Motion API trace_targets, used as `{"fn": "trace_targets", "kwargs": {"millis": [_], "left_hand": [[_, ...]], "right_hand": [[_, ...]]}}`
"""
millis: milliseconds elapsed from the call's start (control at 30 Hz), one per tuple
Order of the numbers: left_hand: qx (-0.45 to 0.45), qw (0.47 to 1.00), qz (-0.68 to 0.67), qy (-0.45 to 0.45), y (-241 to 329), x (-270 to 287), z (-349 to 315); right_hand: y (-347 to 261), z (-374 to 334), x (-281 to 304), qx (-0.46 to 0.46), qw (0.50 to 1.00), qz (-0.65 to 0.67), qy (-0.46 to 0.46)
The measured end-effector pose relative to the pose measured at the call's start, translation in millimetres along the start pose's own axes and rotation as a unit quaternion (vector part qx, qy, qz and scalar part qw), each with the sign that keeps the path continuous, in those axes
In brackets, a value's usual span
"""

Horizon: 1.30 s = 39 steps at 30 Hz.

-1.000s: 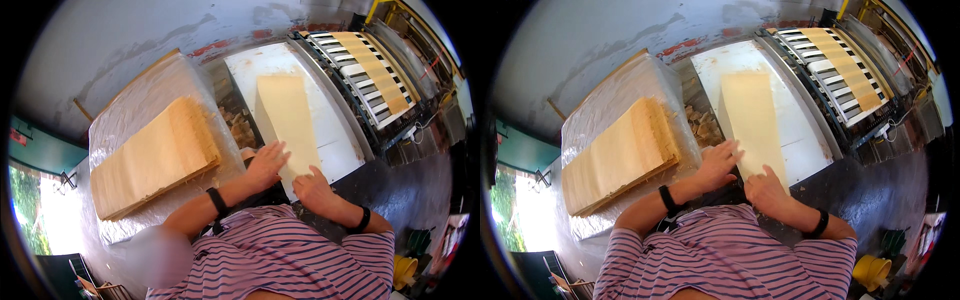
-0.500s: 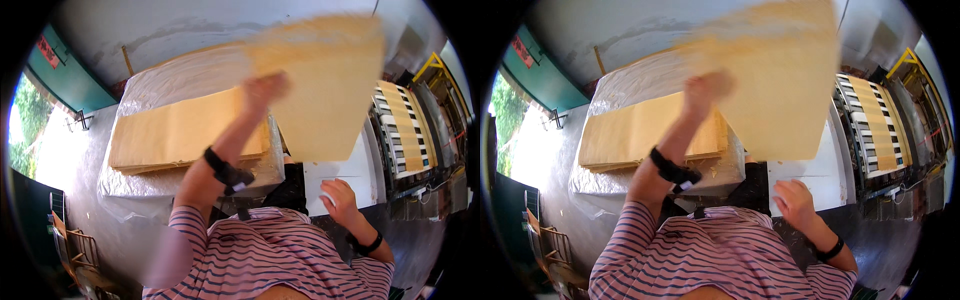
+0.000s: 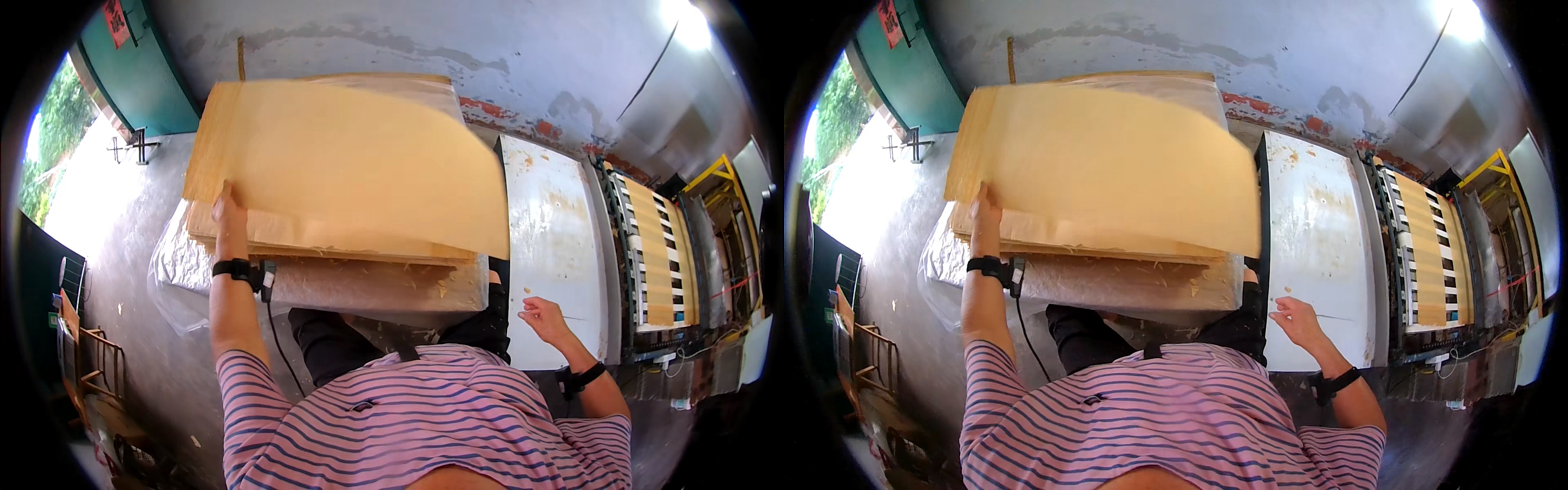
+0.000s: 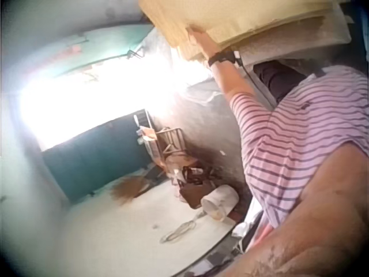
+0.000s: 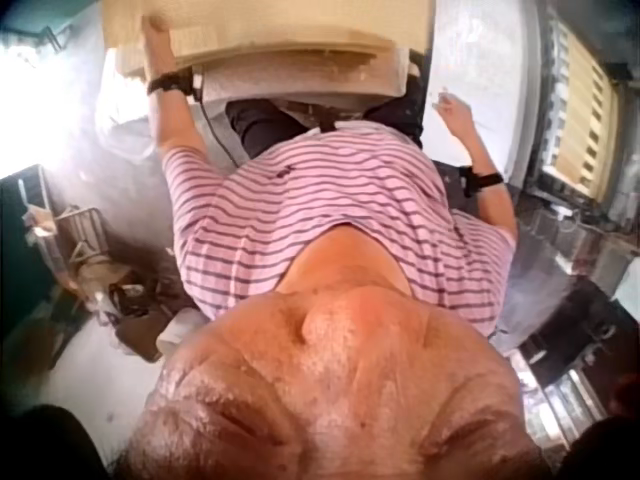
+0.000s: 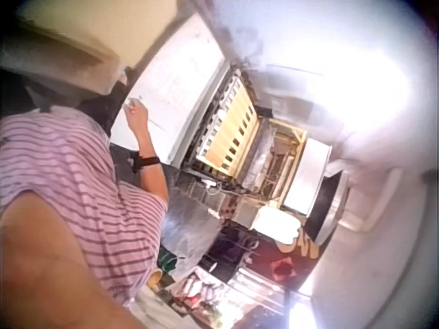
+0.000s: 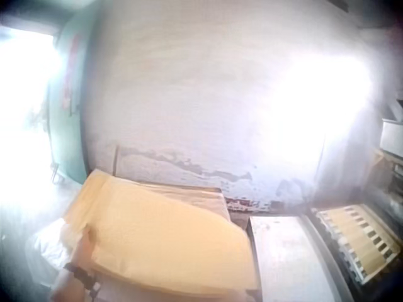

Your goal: The person picks up thin veneer sheets from a stack, places them onto a conveyor belt for processing, and repeats this action with multiple sheets.

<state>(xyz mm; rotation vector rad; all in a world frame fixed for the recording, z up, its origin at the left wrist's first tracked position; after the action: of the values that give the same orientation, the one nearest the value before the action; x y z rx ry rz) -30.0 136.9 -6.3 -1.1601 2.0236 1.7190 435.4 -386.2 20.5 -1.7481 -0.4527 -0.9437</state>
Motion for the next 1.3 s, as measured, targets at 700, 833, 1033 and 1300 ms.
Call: {"fn": "trace_targets", "kwargs": {"millis": [700,833,1033,1300], "left_hand": [[0.050,0.979,0.147,0.135,-7,40,-87],[0.029,0.958,0.226,0.173,-1,38,-83],[-0.035,0.982,0.184,0.024,-14,72,-59],[0.209,0.944,0.240,-0.088,-35,77,-117]], "right_hand": [[-85,80,-17,-0.146,0.903,0.403,-0.040],[-90,90,-21,-0.124,0.906,0.403,-0.041],[-95,94,-21,-0.135,0.898,0.417,-0.040],[-28,68,-28,-0.226,0.890,0.395,-0.034]]}}
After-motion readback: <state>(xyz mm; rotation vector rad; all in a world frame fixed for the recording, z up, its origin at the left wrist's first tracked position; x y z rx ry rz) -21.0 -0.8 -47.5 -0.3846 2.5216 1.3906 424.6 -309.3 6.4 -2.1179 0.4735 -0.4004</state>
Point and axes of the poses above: each hand's wrist, its own z-axis towards the middle knuckle, its own x-axis out of the back of the hand, y = z × x, the point moved 1 cm from there along z, towards the middle knuckle, and after that the axes turned 1 degree about -z, right-handed, at the moved point
